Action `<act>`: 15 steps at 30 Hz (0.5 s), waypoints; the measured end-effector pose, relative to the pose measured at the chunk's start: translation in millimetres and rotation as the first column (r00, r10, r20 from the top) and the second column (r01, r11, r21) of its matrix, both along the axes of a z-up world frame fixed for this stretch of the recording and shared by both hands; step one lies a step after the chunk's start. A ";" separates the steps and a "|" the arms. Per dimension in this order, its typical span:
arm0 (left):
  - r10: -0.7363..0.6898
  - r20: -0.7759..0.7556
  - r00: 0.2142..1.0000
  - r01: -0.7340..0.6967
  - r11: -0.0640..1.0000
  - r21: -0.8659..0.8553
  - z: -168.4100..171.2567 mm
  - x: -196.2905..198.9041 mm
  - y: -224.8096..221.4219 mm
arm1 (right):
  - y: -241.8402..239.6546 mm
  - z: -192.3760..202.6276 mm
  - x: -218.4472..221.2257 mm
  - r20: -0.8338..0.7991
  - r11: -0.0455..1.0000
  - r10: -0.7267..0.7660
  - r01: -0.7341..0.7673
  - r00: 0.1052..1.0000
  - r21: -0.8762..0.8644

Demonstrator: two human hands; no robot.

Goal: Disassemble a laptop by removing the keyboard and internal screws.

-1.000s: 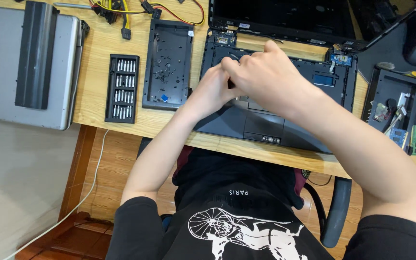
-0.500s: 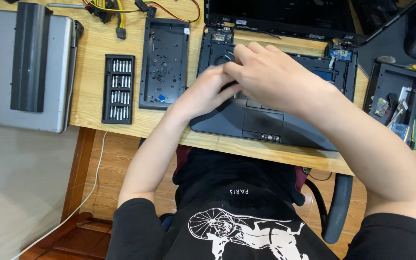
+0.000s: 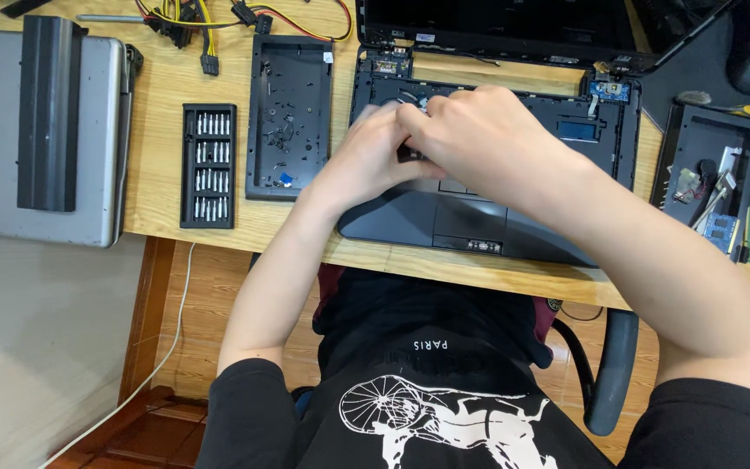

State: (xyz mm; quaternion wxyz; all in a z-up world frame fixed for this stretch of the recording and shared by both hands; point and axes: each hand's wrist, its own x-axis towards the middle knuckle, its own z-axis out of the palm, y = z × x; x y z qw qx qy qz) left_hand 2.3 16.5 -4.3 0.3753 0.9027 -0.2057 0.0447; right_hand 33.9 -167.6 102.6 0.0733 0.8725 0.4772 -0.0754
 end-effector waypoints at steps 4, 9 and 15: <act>-0.189 0.045 0.981 0.194 0.960 -0.204 -2.9 1.7 9.5 | -4.3 1.0 0.2 0.107 0.952 0.149 -0.172 0.983 0.254; -0.086 0.136 0.987 0.105 0.985 -0.139 2.0 2.7 6.7 | 2.5 3.2 -1.0 0.034 0.982 0.056 -0.061 0.998 0.181; -0.220 -0.133 0.966 0.160 0.918 -0.362 -6.2 2.9 10.2 | -0.5 2.8 -3.0 0.156 0.895 0.204 -0.248 0.967 0.370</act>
